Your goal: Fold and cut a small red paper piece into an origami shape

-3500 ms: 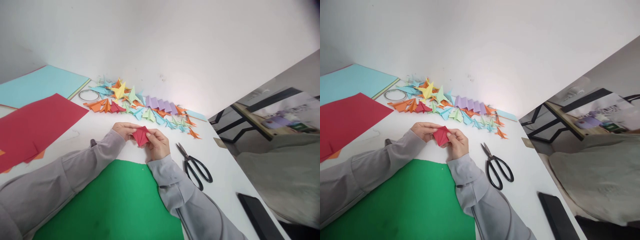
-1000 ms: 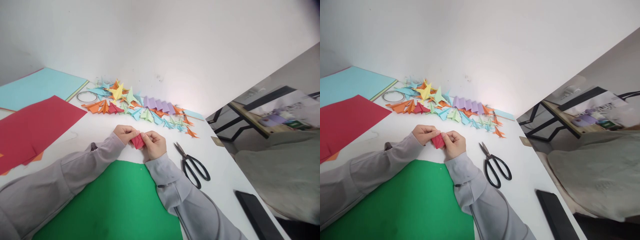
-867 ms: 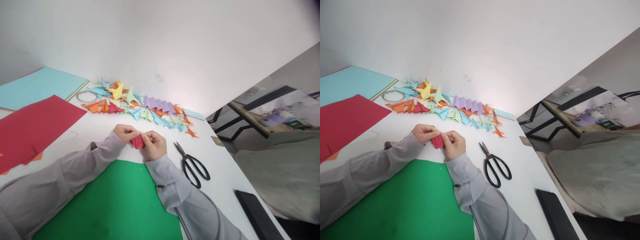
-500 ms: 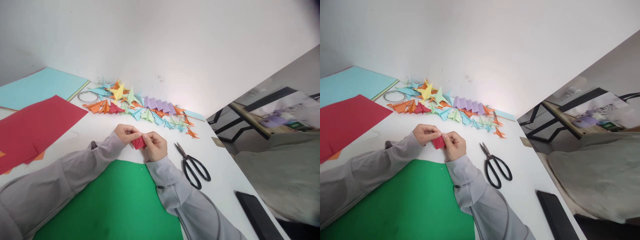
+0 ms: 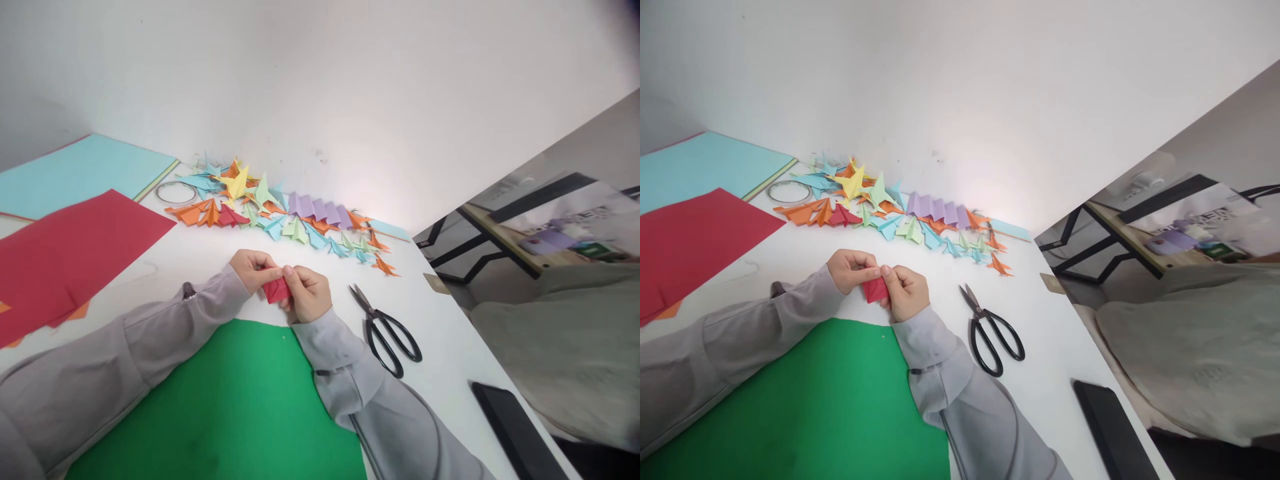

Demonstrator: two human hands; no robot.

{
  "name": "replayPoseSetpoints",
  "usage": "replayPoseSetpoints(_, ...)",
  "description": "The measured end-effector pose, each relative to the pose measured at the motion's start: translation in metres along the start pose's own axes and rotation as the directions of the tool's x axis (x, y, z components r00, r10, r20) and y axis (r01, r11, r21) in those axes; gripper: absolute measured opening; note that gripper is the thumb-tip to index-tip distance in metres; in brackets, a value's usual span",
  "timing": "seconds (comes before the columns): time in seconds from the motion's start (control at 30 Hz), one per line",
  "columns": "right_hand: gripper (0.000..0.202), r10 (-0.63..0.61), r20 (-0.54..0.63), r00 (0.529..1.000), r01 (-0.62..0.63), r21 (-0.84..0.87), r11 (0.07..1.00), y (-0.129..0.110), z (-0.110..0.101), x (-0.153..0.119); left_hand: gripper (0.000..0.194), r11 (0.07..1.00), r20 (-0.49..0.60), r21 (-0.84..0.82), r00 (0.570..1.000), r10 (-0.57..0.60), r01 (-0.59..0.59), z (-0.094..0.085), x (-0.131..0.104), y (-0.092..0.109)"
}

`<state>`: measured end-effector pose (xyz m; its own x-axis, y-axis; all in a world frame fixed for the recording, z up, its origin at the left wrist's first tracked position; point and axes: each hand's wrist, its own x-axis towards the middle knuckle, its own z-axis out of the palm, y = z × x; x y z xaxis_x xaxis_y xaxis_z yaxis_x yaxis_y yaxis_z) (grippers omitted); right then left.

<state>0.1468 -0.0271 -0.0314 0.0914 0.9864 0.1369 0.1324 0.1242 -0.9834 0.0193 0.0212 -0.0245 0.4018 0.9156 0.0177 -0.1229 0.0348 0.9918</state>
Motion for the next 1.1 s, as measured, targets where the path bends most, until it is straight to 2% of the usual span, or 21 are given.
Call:
replayPoseSetpoints(0.1, 0.046, -0.005, -0.006, 1.000, 0.005, -0.019, 1.000, -0.002, -0.002, -0.001, 0.036, 0.998, -0.016, -0.052, 0.999, -0.039, 0.038, -0.001, -0.001, 0.002)
replayPoseSetpoints(0.3, 0.042, 0.064, 0.053, 0.997, -0.070, 0.127, 0.989, -0.002, -0.001, 0.001, 0.034, 0.990, 0.083, -0.127, 0.995, -0.053, 0.063, -0.004, -0.003, 0.007)
replayPoseSetpoints(0.67, 0.047, 0.038, 0.110, 0.993, -0.060, 0.202, 0.978, 0.003, -0.008, 0.009, 0.037, 0.964, 0.175, -0.209, 0.976, -0.130, 0.166, 0.002, -0.005, 0.011)
replayPoseSetpoints(0.87, 0.055, 0.041, 0.087, 0.995, -0.064, 0.279, 0.958, 0.012, -0.007, 0.014, 0.036, 0.955, 0.162, -0.212, 0.971, -0.175, 0.208, 0.003, -0.008, 0.018)
replayPoseSetpoints(1.1, 0.057, 0.084, 0.100, 0.991, -0.104, 0.210, 0.972, 0.003, -0.008, 0.009, 0.035, 0.939, 0.129, -0.294, 0.980, -0.148, 0.181, 0.001, 0.004, 0.000)
